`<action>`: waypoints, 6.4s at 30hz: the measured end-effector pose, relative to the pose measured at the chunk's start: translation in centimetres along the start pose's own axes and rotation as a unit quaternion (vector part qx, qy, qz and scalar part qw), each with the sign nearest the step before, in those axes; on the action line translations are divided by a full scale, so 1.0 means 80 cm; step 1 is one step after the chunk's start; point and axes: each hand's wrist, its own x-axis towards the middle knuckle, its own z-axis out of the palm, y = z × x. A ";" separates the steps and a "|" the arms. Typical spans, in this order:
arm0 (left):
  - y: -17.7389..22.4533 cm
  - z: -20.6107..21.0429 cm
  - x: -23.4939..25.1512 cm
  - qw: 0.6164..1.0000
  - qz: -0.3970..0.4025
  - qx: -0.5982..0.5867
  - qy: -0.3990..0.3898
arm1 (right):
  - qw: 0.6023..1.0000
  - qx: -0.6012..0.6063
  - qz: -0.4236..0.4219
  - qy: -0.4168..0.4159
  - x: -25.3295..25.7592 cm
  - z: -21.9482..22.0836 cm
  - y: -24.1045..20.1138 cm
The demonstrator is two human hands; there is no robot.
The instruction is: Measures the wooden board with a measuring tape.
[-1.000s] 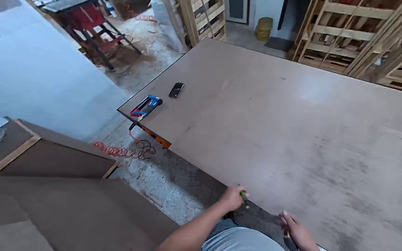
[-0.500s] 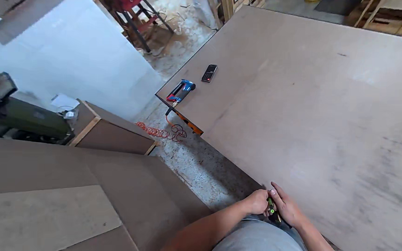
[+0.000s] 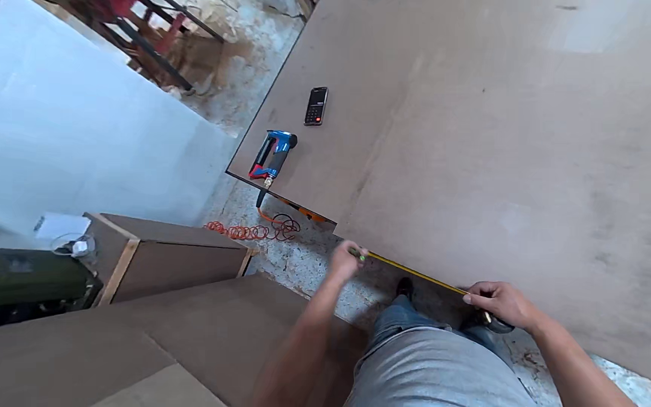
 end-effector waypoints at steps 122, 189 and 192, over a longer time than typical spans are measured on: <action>-0.027 0.060 0.087 0.975 0.185 0.070 -0.098 | 0.901 -0.207 0.363 0.119 -0.120 -0.045 0.148; 0.034 0.285 -0.041 0.965 0.221 0.112 -0.091 | 0.899 -0.212 0.366 0.115 -0.300 -0.170 0.333; 0.030 0.286 -0.036 0.975 0.195 0.062 -0.085 | 0.902 -0.225 0.354 0.104 -0.305 -0.176 0.340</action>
